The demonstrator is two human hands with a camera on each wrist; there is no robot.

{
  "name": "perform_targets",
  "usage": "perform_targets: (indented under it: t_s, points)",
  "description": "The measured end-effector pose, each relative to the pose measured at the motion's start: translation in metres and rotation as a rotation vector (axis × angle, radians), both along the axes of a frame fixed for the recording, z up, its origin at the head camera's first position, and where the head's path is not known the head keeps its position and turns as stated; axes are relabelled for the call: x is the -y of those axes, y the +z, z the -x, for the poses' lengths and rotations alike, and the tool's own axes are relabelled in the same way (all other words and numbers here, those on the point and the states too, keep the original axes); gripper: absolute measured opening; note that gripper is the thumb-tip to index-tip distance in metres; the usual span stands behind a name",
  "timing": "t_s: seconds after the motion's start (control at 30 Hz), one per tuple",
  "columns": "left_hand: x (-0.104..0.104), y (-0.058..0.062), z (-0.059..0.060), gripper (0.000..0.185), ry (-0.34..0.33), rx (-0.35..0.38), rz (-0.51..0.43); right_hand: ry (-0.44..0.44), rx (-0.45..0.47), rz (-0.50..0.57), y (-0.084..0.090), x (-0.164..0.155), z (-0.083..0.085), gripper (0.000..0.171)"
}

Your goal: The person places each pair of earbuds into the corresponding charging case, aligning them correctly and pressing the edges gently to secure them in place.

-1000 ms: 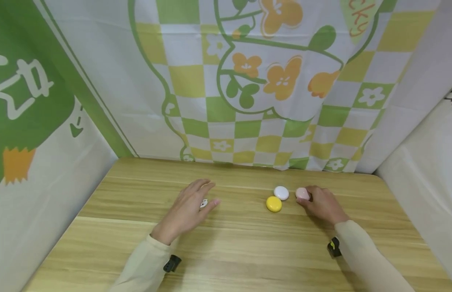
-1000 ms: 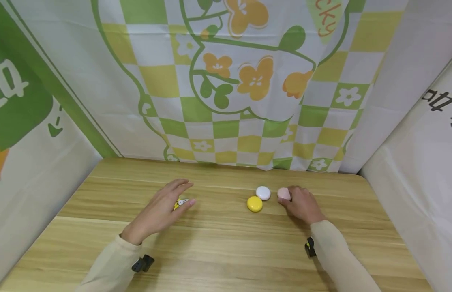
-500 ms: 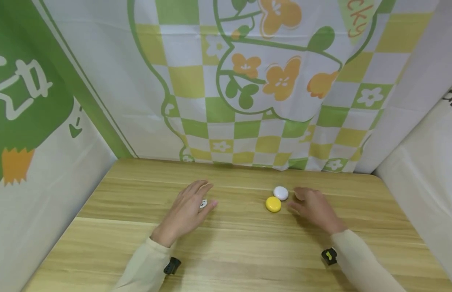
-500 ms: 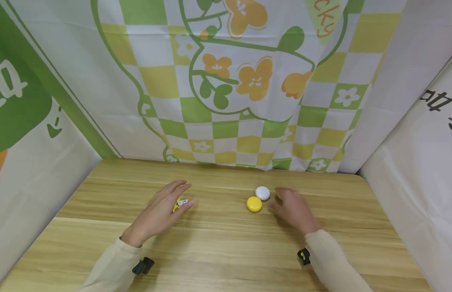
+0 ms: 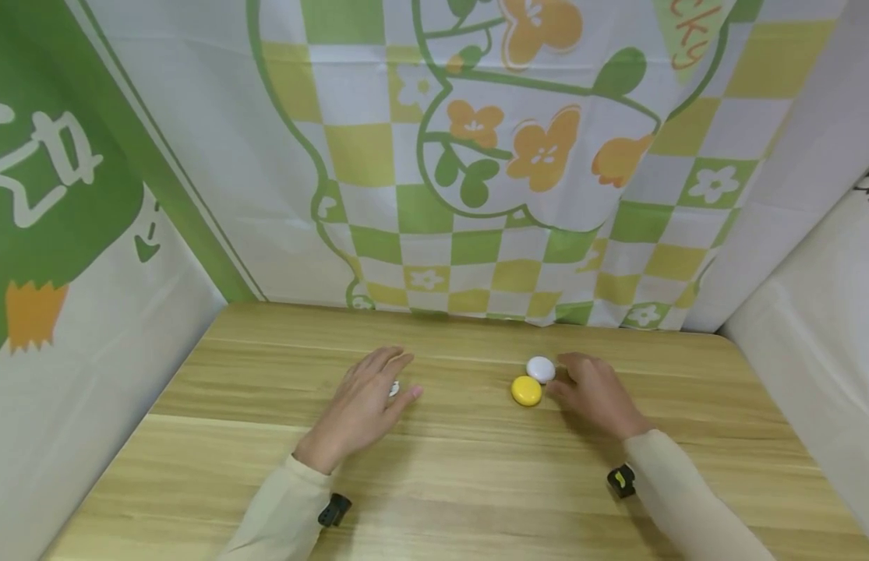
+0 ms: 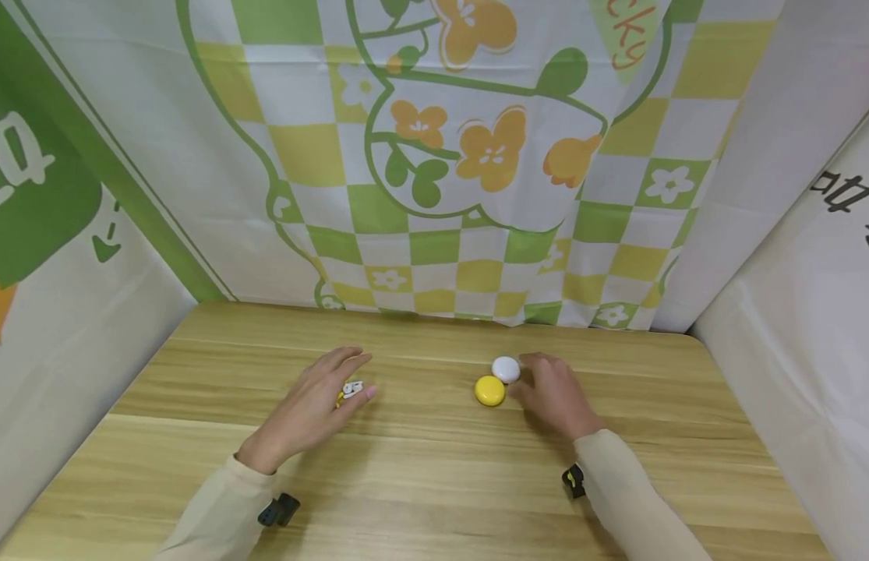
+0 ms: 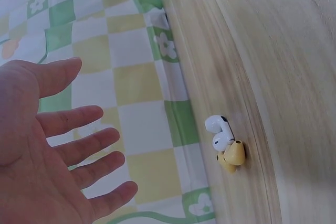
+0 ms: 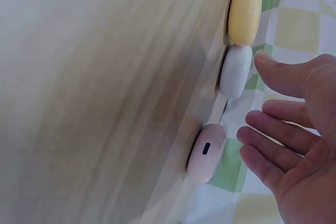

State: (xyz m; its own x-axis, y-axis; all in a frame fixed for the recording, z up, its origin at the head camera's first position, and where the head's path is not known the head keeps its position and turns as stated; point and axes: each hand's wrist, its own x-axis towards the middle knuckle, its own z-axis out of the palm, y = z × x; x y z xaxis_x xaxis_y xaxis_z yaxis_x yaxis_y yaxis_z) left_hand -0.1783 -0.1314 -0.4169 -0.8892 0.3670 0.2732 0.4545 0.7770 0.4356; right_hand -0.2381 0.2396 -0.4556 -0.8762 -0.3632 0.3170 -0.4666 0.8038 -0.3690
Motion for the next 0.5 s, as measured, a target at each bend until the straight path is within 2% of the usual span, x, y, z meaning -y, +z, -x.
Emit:
perform_targets:
  t_s: [0.07, 0.3, 0.5]
  points:
    - [-0.001, -0.001, 0.000, 0.056, -0.004, 0.004, 0.001, -0.004, -0.007, -0.003, 0.000, 0.002, 0.002, 0.046]
    - [0.000, -0.003, 0.000, 0.056, -0.006, 0.019, 0.007, 0.015, -0.018, -0.009, -0.001, 0.013, -0.002, 0.030]
    - [0.000, -0.003, 0.001, 0.056, -0.007, 0.016, 0.007, 0.026, -0.038, -0.046, -0.003, 0.021, -0.006, 0.031]
